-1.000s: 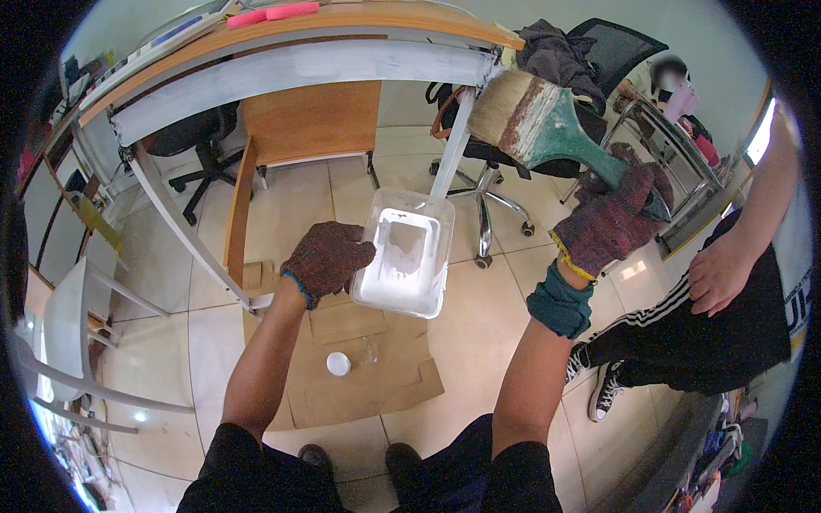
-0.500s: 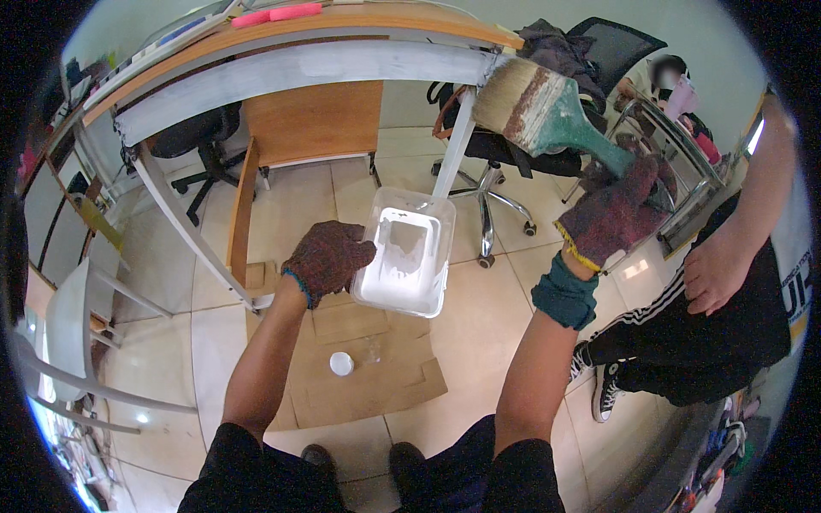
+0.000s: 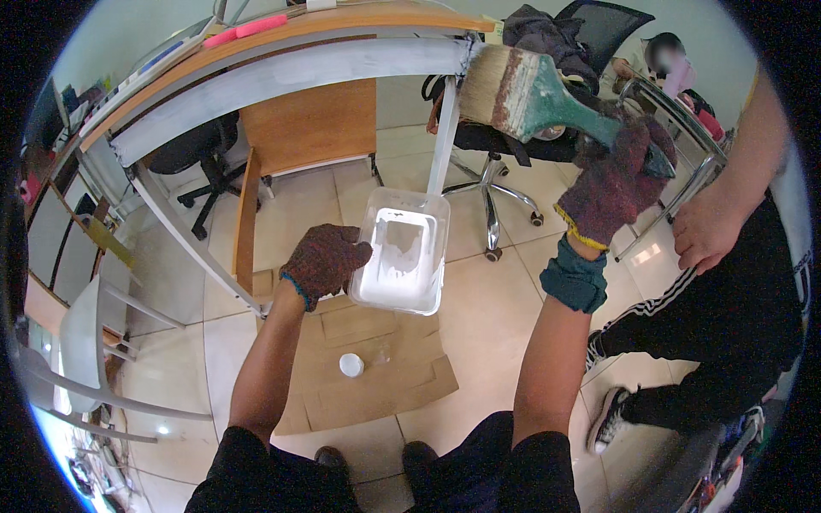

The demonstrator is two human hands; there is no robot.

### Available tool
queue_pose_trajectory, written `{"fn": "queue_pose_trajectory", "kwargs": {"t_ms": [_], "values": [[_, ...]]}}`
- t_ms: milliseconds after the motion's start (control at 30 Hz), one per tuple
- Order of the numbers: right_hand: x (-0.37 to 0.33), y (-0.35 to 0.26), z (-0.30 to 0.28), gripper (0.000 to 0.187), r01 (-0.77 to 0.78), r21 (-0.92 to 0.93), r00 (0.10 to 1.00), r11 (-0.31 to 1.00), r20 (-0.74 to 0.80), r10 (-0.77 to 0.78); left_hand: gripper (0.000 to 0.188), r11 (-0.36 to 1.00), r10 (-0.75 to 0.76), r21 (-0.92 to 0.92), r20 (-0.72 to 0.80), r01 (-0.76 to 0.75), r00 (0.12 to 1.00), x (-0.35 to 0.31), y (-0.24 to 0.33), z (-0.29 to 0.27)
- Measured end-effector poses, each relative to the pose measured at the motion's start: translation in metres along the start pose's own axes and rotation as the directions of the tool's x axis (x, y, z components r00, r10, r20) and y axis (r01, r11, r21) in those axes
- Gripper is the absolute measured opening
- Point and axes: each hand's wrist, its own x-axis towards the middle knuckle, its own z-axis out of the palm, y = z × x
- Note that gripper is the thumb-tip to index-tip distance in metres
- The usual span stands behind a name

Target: The person kneels on the floor and paints the white metal frame of a desk using a paintbrush and a small paint tray. They repeatedly dip the brush into the paint and apply it to the legs and crossbars of the desk frame.

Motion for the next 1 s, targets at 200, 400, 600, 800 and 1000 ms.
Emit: {"fn": "queue_pose_trajectory", "kwargs": {"t_ms": [200, 400, 600, 800, 1000], "values": [[-0.008, -0.002, -0.01, 0.028, -0.111, -0.067, 0.993, 0.992, 0.039, 0.114, 0.034, 0.987, -0.138, -0.086, 0.006, 0.138, 0.99, -0.007, 0.018, -0.005], [-0.016, -0.003, -0.016, 0.028, -0.161, -0.097, 0.987, 0.982, 0.005, 0.162, 0.034, 0.99, -0.126, -0.063, -0.02, 0.124, 0.992, -0.004, 0.013, 0.0], [-0.02, 0.001, -0.009, 0.031, -0.161, -0.095, 0.987, 0.982, -0.039, 0.158, 0.035, 0.992, -0.114, -0.046, 0.014, 0.114, 0.993, -0.002, 0.018, 0.0], [-0.024, -0.012, -0.019, 0.03, -0.204, -0.139, 0.979, 0.969, -0.019, 0.203, 0.036, 0.988, -0.152, 0.034, -0.014, 0.153, 0.988, -0.004, 0.022, -0.004], [-0.019, -0.039, -0.019, 0.029, -0.32, -0.056, 0.944, 0.946, 0.07, 0.323, 0.036, 0.96, 0.02, 0.28, 0.003, -0.02, 1.0, -0.004, 0.008, -0.024]]}}
